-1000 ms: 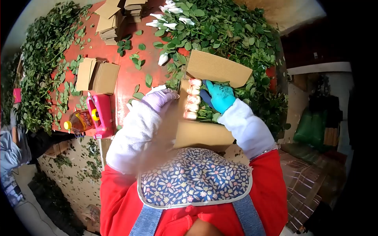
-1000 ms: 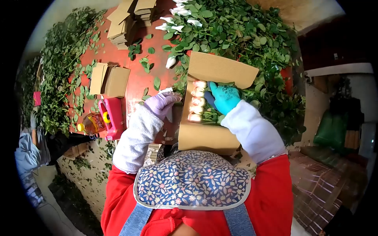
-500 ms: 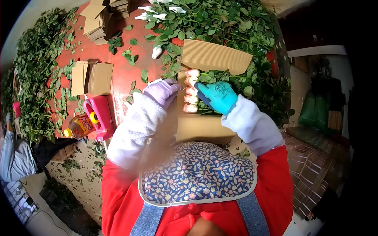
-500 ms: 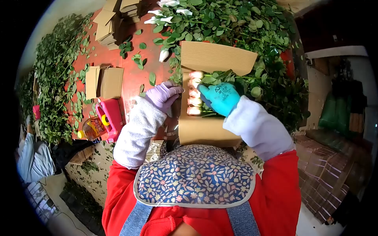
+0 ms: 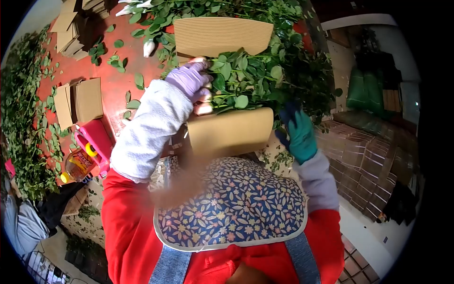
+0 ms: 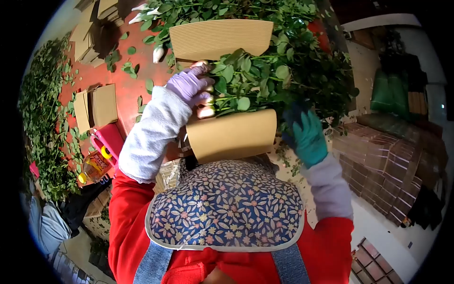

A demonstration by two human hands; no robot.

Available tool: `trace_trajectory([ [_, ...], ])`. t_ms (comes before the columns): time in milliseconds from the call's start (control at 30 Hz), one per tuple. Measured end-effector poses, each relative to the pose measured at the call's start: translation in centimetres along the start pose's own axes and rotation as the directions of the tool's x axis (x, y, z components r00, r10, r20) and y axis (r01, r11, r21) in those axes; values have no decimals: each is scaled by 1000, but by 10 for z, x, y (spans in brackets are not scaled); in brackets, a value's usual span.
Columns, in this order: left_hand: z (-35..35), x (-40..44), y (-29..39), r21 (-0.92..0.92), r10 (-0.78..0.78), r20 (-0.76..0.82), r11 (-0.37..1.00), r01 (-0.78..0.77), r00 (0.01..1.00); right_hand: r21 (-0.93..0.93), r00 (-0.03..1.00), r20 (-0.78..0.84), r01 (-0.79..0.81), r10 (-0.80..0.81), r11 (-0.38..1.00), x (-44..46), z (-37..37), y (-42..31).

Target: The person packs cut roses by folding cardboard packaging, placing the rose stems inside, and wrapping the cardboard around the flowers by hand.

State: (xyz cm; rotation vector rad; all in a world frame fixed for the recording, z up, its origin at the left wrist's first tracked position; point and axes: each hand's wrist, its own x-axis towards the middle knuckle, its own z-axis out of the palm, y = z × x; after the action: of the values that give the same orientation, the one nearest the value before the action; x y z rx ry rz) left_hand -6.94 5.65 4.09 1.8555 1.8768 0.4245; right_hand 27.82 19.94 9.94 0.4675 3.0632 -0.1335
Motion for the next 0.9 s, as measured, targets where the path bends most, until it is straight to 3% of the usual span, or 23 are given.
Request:
trace_trajectory([
  [67, 1, -2, -7, -27, 14, -20, 1000, -15, 1000, -151, 996, -42, 77, -84, 986, -36, 42, 4],
  [133, -2, 0, -7, -4, 34, -3, 999, -34, 999, -10, 998, -62, 18, -18, 1000, -29, 30, -20],
  [267, -5, -2, -2, 29, 71, -90, 997, -69, 993, 190, 939, -291, 242, -180, 952, 9, -42, -39],
  [300, -10, -2, 1, 0, 65, -60, 998, -65, 996, 205, 933, -282, 287, -225, 936, 13, -53, -34],
  [367, -4, -4, -2, 18, 150, -154, 989, -149, 976, 230, 932, -253, 318, -259, 920, 27, -71, -21],
  [400, 9, -8, -27, 32, 169, -194, 986, -166, 966, 258, 948, -232, 278, -220, 926, 54, -54, -18],
  [433, 17, -12, -35, -37, 166, -254, 983, -181, 953, 371, 931, -334, 275, -148, 887, 69, -52, -17],
  [467, 26, -19, -43, -85, 183, -425, 967, -240, 886, 481, 905, -420, 284, -67, 829, 88, -46, -16],
  [500, 29, -37, -44, -243, 13, -459, 960, -140, 888, 744, 931, -331, 159, 152, 649, 104, -31, -16],
  [533, 29, -58, -40, -397, -158, -465, 916, -46, 871, 855, 947, -169, 3, 273, 519, 119, -18, -6],
  [600, -13, -89, 0, -498, -402, -342, 844, 199, 849, 723, 952, -36, -184, 302, 666, 149, -7, 6],
  [633, -31, -92, 11, -501, -154, -370, 864, -57, 916, 730, 956, -39, -172, 291, 662, 157, 3, 9],
  [667, -31, -83, 20, -482, 72, -451, 819, -311, 890, 680, 952, -58, -183, 301, 710, 161, 13, 14],
  [733, -45, -71, 46, -387, 101, -197, 906, -172, 975, 629, 940, -25, -250, 341, 736, 163, 28, 27],
  [800, -40, -49, 43, -283, 37, 57, 959, -19, 998, 340, 936, 39, -341, 350, 876, 159, -36, 4],
  [833, -21, -42, 29, -234, 43, 87, 972, -22, 995, 394, 888, 25, -432, 460, 811, 147, -34, 9],
  [900, -20, -43, 34, -230, 41, 30, 973, -33, 999, 582, 911, -30, -319, 411, 748, 132, -45, 3],
])
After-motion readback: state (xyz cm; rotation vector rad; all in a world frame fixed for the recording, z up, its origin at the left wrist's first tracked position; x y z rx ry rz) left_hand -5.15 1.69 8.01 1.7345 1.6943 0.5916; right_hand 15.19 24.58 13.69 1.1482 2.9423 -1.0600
